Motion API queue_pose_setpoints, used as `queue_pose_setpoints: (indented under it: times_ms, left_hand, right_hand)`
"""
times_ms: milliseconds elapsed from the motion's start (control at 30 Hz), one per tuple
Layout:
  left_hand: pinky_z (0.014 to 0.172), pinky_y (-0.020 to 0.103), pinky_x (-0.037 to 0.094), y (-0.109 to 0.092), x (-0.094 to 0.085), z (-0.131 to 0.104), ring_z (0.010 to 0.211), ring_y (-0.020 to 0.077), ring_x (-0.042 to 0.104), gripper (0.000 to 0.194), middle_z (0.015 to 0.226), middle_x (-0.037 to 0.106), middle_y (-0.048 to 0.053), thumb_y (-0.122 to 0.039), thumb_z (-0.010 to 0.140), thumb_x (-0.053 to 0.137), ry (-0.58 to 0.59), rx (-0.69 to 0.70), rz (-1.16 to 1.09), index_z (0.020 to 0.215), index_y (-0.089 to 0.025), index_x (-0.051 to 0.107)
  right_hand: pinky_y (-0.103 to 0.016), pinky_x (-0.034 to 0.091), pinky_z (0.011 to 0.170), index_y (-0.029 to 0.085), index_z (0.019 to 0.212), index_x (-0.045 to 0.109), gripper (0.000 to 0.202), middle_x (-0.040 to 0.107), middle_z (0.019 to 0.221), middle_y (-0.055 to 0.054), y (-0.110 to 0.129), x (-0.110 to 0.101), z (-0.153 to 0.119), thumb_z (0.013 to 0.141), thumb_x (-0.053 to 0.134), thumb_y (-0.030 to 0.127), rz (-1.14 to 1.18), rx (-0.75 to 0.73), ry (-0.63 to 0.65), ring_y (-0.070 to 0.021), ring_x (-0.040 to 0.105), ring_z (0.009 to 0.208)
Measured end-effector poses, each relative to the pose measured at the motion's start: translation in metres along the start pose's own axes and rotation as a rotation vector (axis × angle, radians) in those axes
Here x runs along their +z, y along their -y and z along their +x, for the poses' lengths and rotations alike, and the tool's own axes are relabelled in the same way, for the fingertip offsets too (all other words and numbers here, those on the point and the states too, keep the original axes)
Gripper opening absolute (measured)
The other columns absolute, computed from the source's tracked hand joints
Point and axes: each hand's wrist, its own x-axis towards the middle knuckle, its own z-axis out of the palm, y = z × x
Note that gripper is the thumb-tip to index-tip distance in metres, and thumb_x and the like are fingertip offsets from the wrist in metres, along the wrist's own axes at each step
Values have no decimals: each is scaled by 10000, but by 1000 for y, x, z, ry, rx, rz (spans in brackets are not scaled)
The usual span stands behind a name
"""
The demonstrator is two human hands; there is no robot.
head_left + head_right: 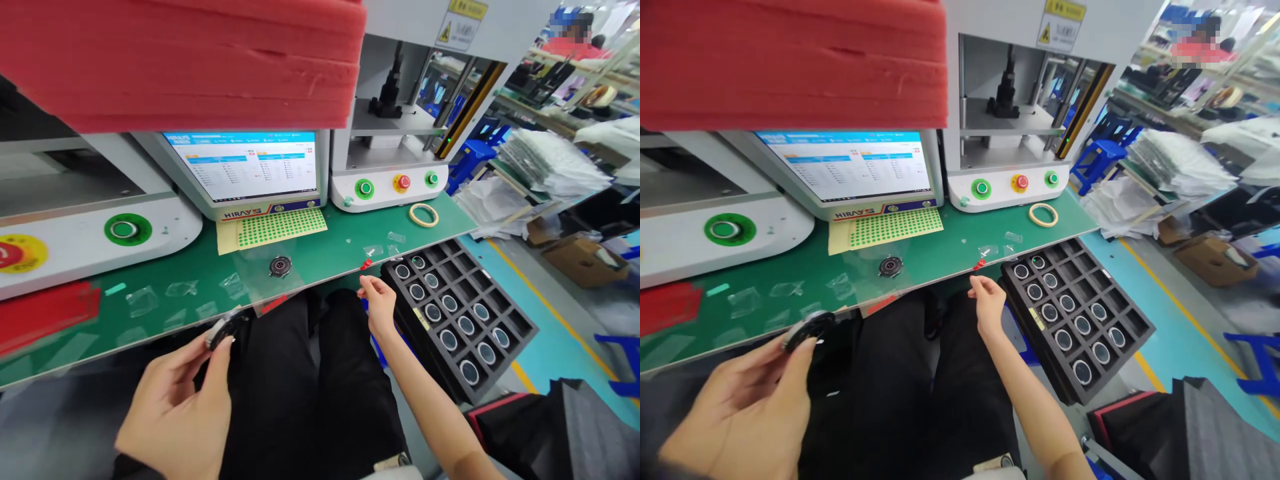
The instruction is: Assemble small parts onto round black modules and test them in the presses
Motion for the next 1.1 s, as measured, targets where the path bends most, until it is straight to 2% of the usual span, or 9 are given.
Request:
queue_pose_setpoints:
  times_ms: [67, 167, 467, 600, 733, 833, 967, 1033, 1100]
  left_hand:
    - [841, 263, 577, -5, 2, -1, 787, 133, 659, 234, 856, 686, -3, -219, 716, 837, -67, -81, 30, 928, -186, 743]
    - [846, 234, 564, -9, 3, -1, 795, 121, 658, 225, 861, 686, -2, -230, 708, 838, -65, -155, 31, 903, -179, 739]
    - [764, 269, 589, -2, 5, -1, 718, 139, 659, 253, 816, 693, 14, -281, 695, 808, -90, -98, 149, 906, -156, 744]
    - [730, 253, 601, -4, 5, -3, 702, 136, 669, 216, 787, 694, 16, -276, 709, 788, -92, -58, 149, 878, -149, 745]
    - [735, 219, 598, -5, -4, 2, 713, 123, 679, 212, 798, 707, 14, -274, 701, 795, -74, -172, 75, 867, -154, 738]
    - [725, 188, 591, -6, -11, 12, 722, 115, 686, 259, 798, 723, 11, -294, 675, 821, -48, -350, -85, 874, -157, 728]
    - [654, 169, 584, -18, -17, 31, 714, 120, 686, 384, 819, 741, 19, -361, 616, 867, 4, -551, -320, 891, -152, 698]
    - [635, 162, 579, -28, -20, 42, 721, 127, 687, 447, 832, 749, 26, -388, 583, 886, 22, -598, -359, 906, -151, 689]
    - [640, 161, 577, -37, -25, 55, 748, 139, 693, 488, 846, 752, 34, -412, 568, 894, 57, -614, -357, 923, -150, 686]
  right_hand:
    - [-220, 470, 519, 136, 749, 630, 256, 559, 553, 67, -14, 2, 15, 825, 730, 360, 24, 41, -41, -75, 525, 477]
    - [-218, 500, 547, 129, 804, 630, 180, 567, 602, 71, -22, 5, 23, 899, 675, 275, 35, 79, -74, -71, 549, 516]
    - [-225, 551, 574, 120, 835, 612, 142, 619, 713, 39, -28, 19, 40, 922, 649, 227, -15, 122, -142, -93, 632, 627]
    - [-230, 553, 556, 140, 875, 567, 180, 612, 707, 44, -30, 14, 38, 904, 664, 289, -69, 73, -148, -99, 638, 603]
    - [-214, 485, 480, 201, 876, 459, 351, 540, 653, 72, -21, 7, 24, 829, 654, 489, -199, -66, -130, -109, 600, 544]
    - [-266, 521, 609, 214, 916, 475, 345, 580, 752, 25, -8, 24, 13, 799, 628, 501, -358, -222, 0, -144, 625, 681]
    - [-382, 514, 899, 216, 999, 588, 428, 668, 1039, -64, 5, 80, 7, 635, 791, 314, -614, -375, 369, -245, 626, 1025]
    - [-417, 497, 937, 205, 1062, 602, 489, 668, 1089, -85, 8, 107, 6, 617, 802, 220, -739, -421, 497, -279, 601, 1094]
    - [-439, 504, 915, 176, 1091, 604, 437, 670, 1048, -90, 10, 126, 5, 683, 761, 171, -855, -456, 575, -282, 609, 1068]
